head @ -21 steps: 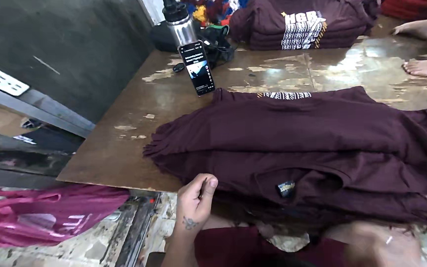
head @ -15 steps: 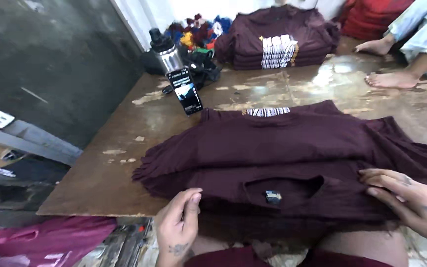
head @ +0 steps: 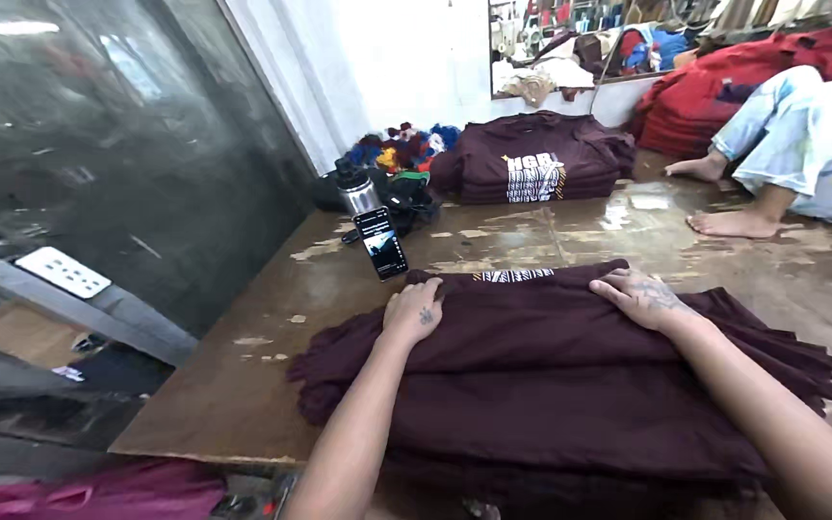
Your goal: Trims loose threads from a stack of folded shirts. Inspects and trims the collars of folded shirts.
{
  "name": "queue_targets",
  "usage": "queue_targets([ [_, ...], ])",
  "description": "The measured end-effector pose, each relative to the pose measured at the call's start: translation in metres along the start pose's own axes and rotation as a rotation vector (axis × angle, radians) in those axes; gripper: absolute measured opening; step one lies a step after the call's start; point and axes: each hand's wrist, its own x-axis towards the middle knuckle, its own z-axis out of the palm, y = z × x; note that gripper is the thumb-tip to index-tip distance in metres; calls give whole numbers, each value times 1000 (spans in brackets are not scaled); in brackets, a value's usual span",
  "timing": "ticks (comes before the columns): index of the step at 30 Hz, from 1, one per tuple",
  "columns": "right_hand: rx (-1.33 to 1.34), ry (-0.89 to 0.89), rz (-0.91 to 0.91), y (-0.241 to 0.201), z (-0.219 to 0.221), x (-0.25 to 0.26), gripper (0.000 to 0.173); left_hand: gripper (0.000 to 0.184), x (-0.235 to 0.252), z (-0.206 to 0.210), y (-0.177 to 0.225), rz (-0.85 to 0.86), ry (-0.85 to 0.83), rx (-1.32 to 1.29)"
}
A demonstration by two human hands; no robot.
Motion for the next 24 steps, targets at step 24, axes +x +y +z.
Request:
queue_targets([
  [24, 47, 67, -279, -52, -32, -124, 40, 38, -60, -8, -47, 183, 263, -192],
])
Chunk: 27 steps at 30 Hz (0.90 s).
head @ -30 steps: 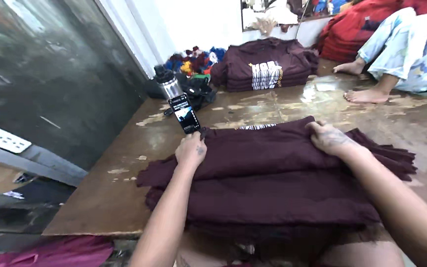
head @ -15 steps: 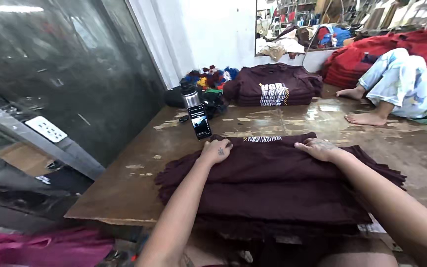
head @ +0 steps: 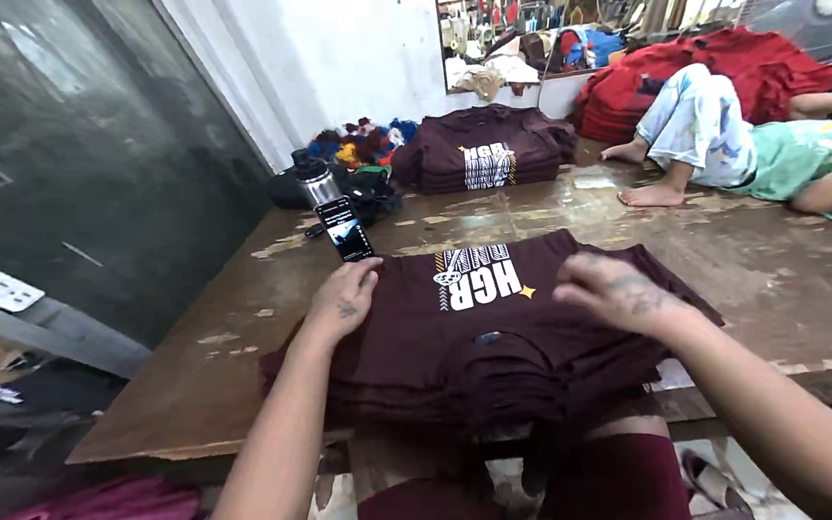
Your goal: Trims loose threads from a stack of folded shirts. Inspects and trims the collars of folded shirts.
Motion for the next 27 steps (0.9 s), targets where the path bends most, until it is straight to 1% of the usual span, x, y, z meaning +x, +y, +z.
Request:
queue_targets([
  [1, -25, -165, 37, -9, 9, -1, 42, 39, 8, 15, -26, 13, -13, 80],
  [2, -40, -285, 64, -13, 17, -8, 44, 40, 8, 27, -51, -2, -36, 113],
  [3, -44, -299, 59, -12, 22, -19, 44, 42, 2, 34, -65, -40, -40, 85],
  [4, -31, -240, 38, -6, 23, -28, 43, 42, -4, 36, -69, -70, -17, 63],
  [5, -1, -172, 30, 0, 19, -32, 42, 41, -9, 35, -64, -96, 7, 67],
  [6, 31, -146, 51, 4, 13, -31, 41, 40, -12, 36, -59, -105, 40, 90],
  [8, 36, -201, 96, -1, 0, -13, 39, 38, -19, 44, -54, -109, 100, 88],
  [10, -4, -267, 96, -20, -10, 28, 42, 39, -21, 39, -48, -126, 107, 46],
  [12, -79, -312, 57, -46, -9, 76, 46, 40, -22, 31, -41, -147, 106, 29],
  [14, -185, -334, 11, -65, 8, 129, 52, 38, -25, 32, -42, -180, 185, 28],
  [16, -249, -321, -20, -77, 39, 183, 56, 34, -31, 38, -49, -223, 349, 11],
  [18, -226, -348, 26, -87, 74, 232, 65, 33, -36, 39, -52, -259, 513, -21],
  [20, -120, -370, 90, -93, 112, 270, 72, 33, -39, 36, -49, -244, 577, -57],
  [22, 31, -400, 166, -108, 140, 290, 77, 33, -38, 34, -49, -188, 616, -97],
  [24, 90, -356, 202, -117, 167, 298, 81, 33, -38, 36, -52, -172, 652, -162],
  [25, 110, -306, 205, -119, 173, 298, 81, 34, -37, 35, -53, -184, 660, -192],
  [26, 150, -236, 192, -116, 177, 298, 77, 35, -36, 29, -56, -224, 635, -204],
  [27, 216, -138, 166, -110, 179, 297, 70, 36, -34, 17, -59, -299, 551, -204],
])
